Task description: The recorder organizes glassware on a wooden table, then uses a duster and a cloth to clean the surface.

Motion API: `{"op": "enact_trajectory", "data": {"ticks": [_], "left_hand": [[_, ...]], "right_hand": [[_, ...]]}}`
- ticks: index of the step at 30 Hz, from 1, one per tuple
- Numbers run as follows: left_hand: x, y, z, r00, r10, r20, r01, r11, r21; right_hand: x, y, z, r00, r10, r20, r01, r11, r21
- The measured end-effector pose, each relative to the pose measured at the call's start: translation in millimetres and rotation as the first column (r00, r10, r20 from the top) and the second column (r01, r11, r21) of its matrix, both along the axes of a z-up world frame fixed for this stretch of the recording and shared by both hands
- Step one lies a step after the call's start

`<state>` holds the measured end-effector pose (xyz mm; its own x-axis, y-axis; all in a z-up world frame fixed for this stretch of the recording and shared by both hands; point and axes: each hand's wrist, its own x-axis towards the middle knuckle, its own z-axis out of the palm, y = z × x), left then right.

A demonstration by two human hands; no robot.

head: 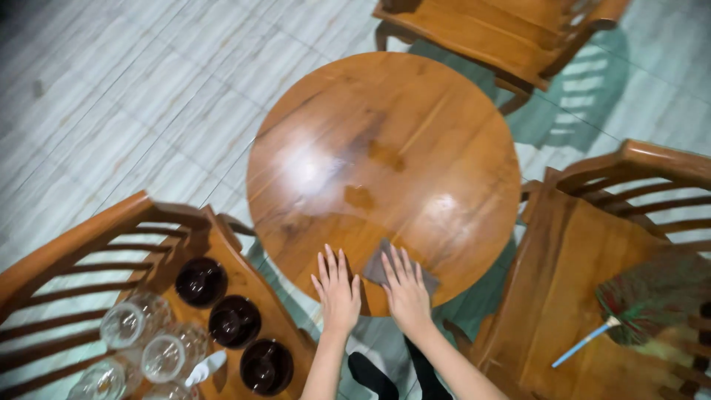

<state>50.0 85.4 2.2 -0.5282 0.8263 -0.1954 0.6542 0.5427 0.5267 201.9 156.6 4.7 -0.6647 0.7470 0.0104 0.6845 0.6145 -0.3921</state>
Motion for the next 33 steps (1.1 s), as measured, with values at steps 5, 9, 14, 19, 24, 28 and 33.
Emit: {"op": "enact_trajectory", "data": {"ticks": [5,9,14,19,24,28,33], "left_hand": [[36.2,23.5,-6.3,0.998,-0.058,-0.010,0.058,0.998,-0.020],[56.3,36.3,-15.6,0.997,-0.013,-0.079,0.022,0.993,0.114],[63.5,42.5,-25.1,0.976,0.025,-0.217,0.003,0.992,0.126],[68.6,43.2,-20.8,0.950,0.055,-0.308,-0.006,0.988,0.156],[70.0,43.1,-21.9,0.945,0.073,-0.320,-0.029,0.990,0.141],[70.2,44.5,-23.8,0.939,0.070,-0.336,-0.040,0.995,0.095],[69.8,45.1,-23.0,0.943,0.071,-0.325,-0.043,0.995,0.094]], "right_hand": [[68.5,9.1,-9.4,0.997,-0.074,0.038,0.074,0.997,-0.003],[102.9,80.5,-23.8,0.971,-0.223,0.091,0.217,0.974,0.062],[116.5,146.0,-38.8,0.911,-0.411,0.039,0.405,0.908,0.112],[90.6,81.3,-29.8,0.902,-0.415,0.117,0.383,0.896,0.224],[87.7,16.7,-9.2,0.998,0.042,-0.040,-0.042,0.999,-0.006],[102.2,96.7,-9.2,0.995,-0.058,0.077,0.062,0.997,-0.049],[121.7,213.4,-29.1,0.953,-0.301,-0.011,0.297,0.931,0.212]]}}
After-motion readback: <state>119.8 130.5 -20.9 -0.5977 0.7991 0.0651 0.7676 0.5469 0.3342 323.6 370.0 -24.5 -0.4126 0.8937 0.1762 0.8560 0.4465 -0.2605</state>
